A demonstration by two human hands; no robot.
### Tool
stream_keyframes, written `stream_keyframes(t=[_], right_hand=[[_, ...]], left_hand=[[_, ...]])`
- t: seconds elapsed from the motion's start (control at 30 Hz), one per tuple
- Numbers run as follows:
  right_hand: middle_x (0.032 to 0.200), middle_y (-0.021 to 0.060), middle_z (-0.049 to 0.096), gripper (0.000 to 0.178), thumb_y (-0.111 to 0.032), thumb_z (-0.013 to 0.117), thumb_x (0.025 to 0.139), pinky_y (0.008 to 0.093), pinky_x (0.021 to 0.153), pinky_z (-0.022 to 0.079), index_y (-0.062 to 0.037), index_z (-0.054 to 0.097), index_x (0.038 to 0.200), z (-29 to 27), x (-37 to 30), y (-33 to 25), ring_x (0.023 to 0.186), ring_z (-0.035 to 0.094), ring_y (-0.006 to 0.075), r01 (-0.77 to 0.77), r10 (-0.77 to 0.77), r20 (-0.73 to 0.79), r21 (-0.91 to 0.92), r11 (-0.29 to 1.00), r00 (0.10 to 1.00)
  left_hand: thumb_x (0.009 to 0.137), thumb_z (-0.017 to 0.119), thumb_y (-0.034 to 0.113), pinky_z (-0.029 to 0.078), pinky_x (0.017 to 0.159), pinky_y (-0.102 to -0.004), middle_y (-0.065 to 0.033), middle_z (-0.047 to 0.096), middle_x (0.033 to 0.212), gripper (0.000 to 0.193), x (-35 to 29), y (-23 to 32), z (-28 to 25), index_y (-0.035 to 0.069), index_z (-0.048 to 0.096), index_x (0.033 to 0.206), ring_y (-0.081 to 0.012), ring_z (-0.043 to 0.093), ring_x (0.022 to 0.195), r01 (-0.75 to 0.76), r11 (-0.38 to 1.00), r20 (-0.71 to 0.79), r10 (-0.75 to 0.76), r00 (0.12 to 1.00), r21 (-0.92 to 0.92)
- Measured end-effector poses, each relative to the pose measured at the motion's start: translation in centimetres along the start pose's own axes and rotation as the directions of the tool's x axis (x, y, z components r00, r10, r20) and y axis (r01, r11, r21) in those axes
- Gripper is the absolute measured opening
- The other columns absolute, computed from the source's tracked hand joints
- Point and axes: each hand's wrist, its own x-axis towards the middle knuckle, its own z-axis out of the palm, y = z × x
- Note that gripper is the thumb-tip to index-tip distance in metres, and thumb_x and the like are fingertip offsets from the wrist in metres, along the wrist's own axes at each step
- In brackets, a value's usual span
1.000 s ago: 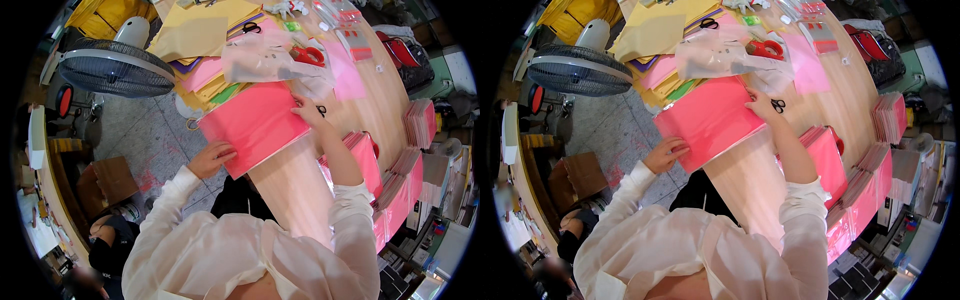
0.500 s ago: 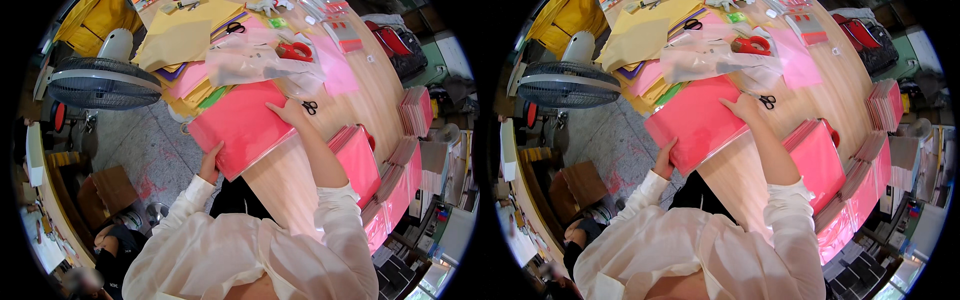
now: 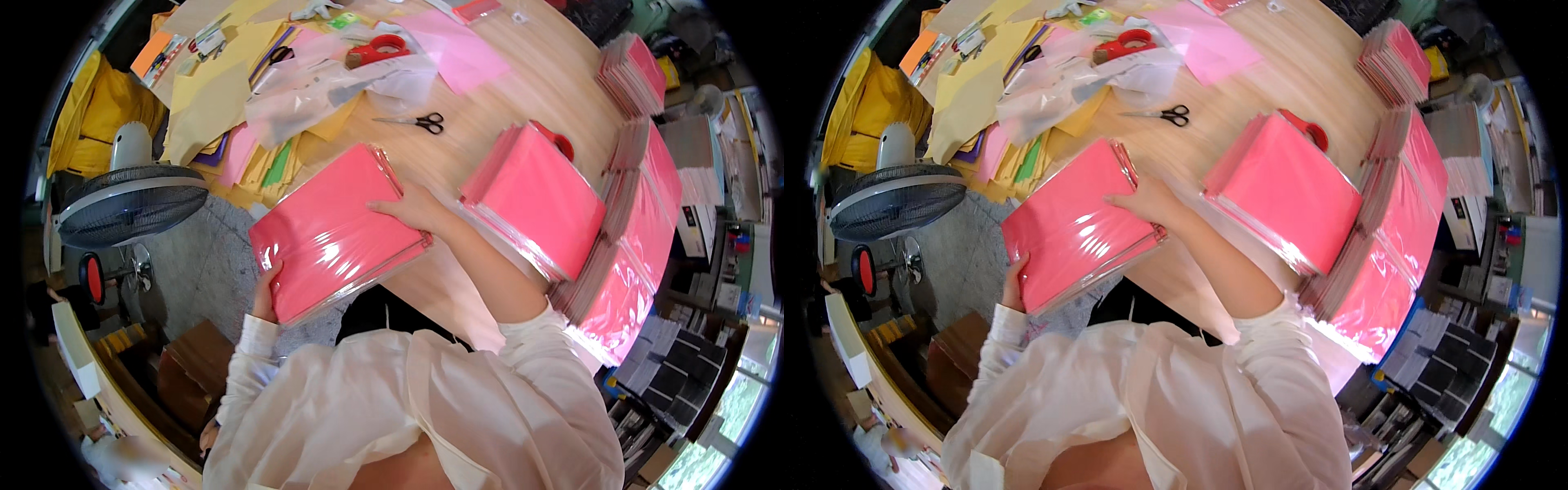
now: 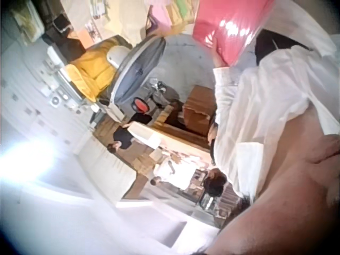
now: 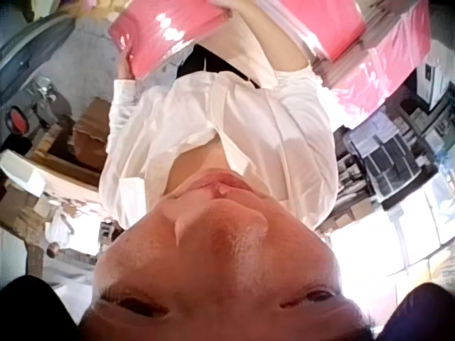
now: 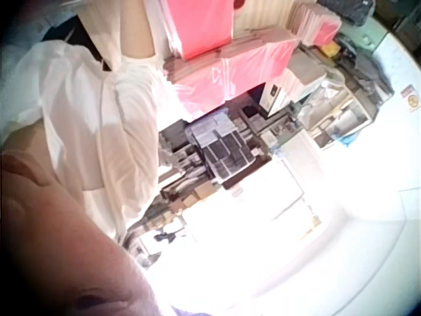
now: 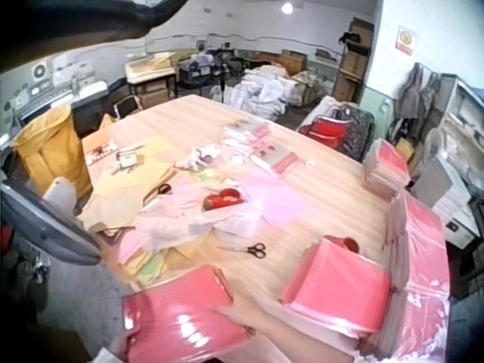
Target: The person organizes stacks of pink paper sheets on a wooden table. They repeatedly pick up stacks, flip them over, and align the edges by hand. The person also uses a tape dispenser to secure a stack of papers with clear tape.
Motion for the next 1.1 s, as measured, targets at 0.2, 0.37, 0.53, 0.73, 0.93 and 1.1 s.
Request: stream_keyframes(t=[0.2, 0.37, 0.53, 0.73, 0.93, 1.1], right_hand=[[0.115, 0.0158, 0.066, 0.056, -0.034, 0.068, 0.091, 0.0328, 0.085, 0.053, 0.0066, 0.053, 0.127, -1.7, -14.6, 4.0, 0.099, 0.067, 0.0203, -0.218, 0.293, -0.047, 0.557, 0.801, 0.955], [0.120, 0.0149, 0.064, 0.056, -0.036, 0.066, 0.093, 0.0344, 0.091, 0.053, 0.0032, 0.051, 0.130, -2.9, -28.6, 8.3, 0.103, 0.066, 0.0216, -0.396, 0.609, 0.131, 0.859, 0.324, 0.782], [0.109, 0.0164, 0.068, 0.041, -0.035, 0.062, 0.095, 0.0407, 0.087, 0.056, 0.0006, 0.060, 0.115, -3.3, -37.5, 15.9, 0.098, 0.068, 0.0244, -0.401, 0.624, 0.373, 0.910, -0.102, 0.686], [0.104, 0.0137, 0.070, 0.034, -0.033, 0.060, 0.097, 0.0422, 0.085, 0.057, -0.0011, 0.064, 0.109, -2.8, -40.9, 21.6, 0.096, 0.069, 0.0254, -0.233, 0.638, 0.331, 0.943, -0.236, 0.695], [0.119, 0.0154, 0.065, 0.046, -0.040, 0.050, 0.100, 0.0401, 0.097, 0.050, -0.0010, 0.061, 0.122, -2.2, -40.9, 21.4, 0.108, 0.064, 0.0244, 0.039, 0.491, 0.038, 0.989, -0.146, 0.870], [0.141, 0.0188, 0.050, 0.067, -0.053, 0.031, 0.102, 0.0378, 0.117, 0.023, 0.0008, 0.054, 0.133, 1.1, -38.0, 21.7, 0.136, 0.041, 0.0255, 0.508, 0.500, -0.558, 0.825, 0.248, 0.662]], left_hand=[[0.094, 0.061, 0.026, 0.052, 0.095, -0.0340, -0.0159, 0.064, 0.123, 0.048, -4.3, 5.8, 9.2, -0.004, 0.051, 0.131, -0.0236, 0.065, 0.108, 0.326, 0.904, 0.160, -0.378, 0.912, 0.276], [0.096, 0.058, 0.028, 0.051, 0.098, -0.0367, -0.0152, 0.060, 0.131, 0.050, -2.5, 2.0, 16.6, -0.001, 0.049, 0.135, -0.0231, 0.062, 0.114, 0.473, 0.666, 0.210, -0.680, 0.702, 0.577], [0.097, 0.057, 0.030, 0.051, 0.096, -0.0351, -0.0138, 0.063, 0.128, 0.048, -2.0, -4.5, 23.5, 0.000, 0.052, 0.133, -0.0207, 0.064, 0.110, 0.379, 0.525, 0.308, -0.809, 0.501, 0.762], [0.090, 0.064, 0.041, 0.054, 0.064, -0.0337, -0.0050, 0.067, 0.085, 0.030, 3.4, -9.0, 24.9, 0.011, 0.064, 0.094, -0.0163, 0.066, 0.076, 0.399, 0.301, 0.059, -0.855, 0.516, 0.866], [0.097, 0.047, 0.054, 0.050, 0.083, -0.0338, -0.0076, 0.069, 0.091, 0.050, -0.4, -10.2, 26.9, 0.007, 0.065, 0.100, -0.0159, 0.065, 0.087, 0.212, 0.658, 0.409, -0.653, 0.637, 0.722], [0.102, 0.029, 0.054, 0.043, 0.098, -0.0337, -0.0113, 0.069, 0.105, 0.066, -0.8, -12.7, 23.7, -0.001, 0.059, 0.124, -0.0161, 0.062, 0.099, -0.362, 0.813, 0.788, -0.181, 0.589, 0.457]])
